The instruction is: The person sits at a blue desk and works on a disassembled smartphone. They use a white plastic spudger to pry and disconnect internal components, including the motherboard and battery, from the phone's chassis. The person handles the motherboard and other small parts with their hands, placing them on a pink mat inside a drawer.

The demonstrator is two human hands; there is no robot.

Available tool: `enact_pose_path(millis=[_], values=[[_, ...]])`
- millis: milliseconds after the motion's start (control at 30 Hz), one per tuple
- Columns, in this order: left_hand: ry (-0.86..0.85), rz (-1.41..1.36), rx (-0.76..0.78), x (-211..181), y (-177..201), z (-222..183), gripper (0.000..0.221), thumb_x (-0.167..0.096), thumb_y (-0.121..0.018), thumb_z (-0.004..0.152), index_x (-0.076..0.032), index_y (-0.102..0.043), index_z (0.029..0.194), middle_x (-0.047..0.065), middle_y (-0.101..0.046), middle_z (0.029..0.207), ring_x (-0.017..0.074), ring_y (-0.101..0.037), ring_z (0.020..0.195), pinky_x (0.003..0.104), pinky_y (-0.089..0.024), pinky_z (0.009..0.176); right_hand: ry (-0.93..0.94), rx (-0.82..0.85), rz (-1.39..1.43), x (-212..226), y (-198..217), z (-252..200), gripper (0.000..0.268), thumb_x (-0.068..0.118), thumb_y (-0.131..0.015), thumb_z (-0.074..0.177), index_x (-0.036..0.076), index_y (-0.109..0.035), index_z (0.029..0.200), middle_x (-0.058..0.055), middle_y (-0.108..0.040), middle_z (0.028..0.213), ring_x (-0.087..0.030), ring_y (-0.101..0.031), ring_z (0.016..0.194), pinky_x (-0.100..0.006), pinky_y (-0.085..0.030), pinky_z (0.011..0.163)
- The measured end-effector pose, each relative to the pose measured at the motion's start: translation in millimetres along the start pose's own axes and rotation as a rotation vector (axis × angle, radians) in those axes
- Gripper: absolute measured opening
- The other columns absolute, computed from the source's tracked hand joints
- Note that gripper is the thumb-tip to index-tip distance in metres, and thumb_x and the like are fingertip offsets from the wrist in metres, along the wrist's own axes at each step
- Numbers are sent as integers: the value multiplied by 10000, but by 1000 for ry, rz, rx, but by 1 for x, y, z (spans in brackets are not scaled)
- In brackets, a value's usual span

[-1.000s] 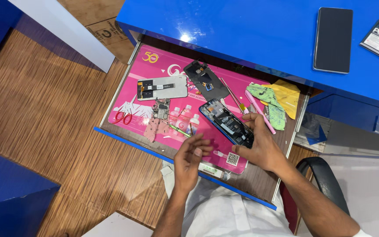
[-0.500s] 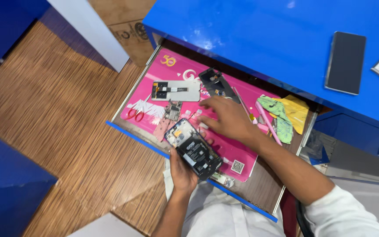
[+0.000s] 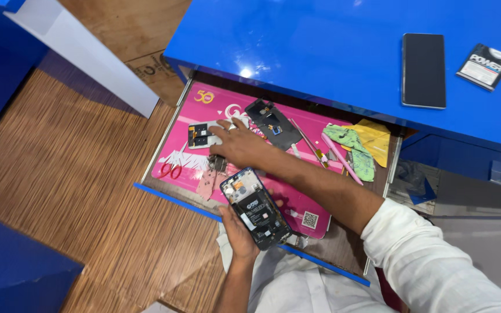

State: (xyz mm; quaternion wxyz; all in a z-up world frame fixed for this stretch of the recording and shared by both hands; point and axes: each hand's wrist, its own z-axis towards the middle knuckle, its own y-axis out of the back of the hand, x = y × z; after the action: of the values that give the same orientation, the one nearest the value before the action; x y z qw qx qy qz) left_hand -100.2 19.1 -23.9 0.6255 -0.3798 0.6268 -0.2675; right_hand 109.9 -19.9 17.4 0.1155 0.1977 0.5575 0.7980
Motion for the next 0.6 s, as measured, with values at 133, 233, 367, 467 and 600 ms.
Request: enact_pose_path(millis=[133,233,367,467,600], values=[[-1,-18,-4,-4,-8,4,801,-683,-295,1026,0,-523,1377,243,-720,1151,373,-749,920,451,-631,752,47,-3,33,1,26,-12,181,196,-715,835,137,-759,1001,-131,-609,1306,-329,-525,1311,-522,-380,1112],[33,-53,-41,-6,-8,2,806,-681,-289,1025,4,-532,1373,235,-722,1151,366,-748,920,452,-629,751,22,-58,186,-2,53,-37,174,219,-783,829,108,-743,957,-95,-681,1140,-300,-612,1151,-483,-472,966],[70,-40,-36,-4,-10,6,827,-680,-284,1022,25,-553,1360,230,-721,1162,350,-748,940,450,-630,784,-417,-176,466,-7,81,-72,194,170,-816,884,58,-740,1024,-68,-720,867,-214,-680,801,-369,-536,703],[75,-2,1,-3,-13,18,840,-676,-281,1053,53,-562,1362,227,-722,1176,326,-738,952,441,-626,813,-680,-272,967,-15,96,-99,214,108,-784,894,3,-737,1074,-55,-746,846,-118,-682,713,-270,-551,608],[168,70,7,-2,-30,40,793,-660,-274,1032,12,-548,1352,202,-733,1151,315,-749,925,416,-624,773,-753,-367,1207,-20,105,-132,217,60,-748,901,-49,-736,1088,-54,-760,920,-91,-677,735,-242,-589,624]])
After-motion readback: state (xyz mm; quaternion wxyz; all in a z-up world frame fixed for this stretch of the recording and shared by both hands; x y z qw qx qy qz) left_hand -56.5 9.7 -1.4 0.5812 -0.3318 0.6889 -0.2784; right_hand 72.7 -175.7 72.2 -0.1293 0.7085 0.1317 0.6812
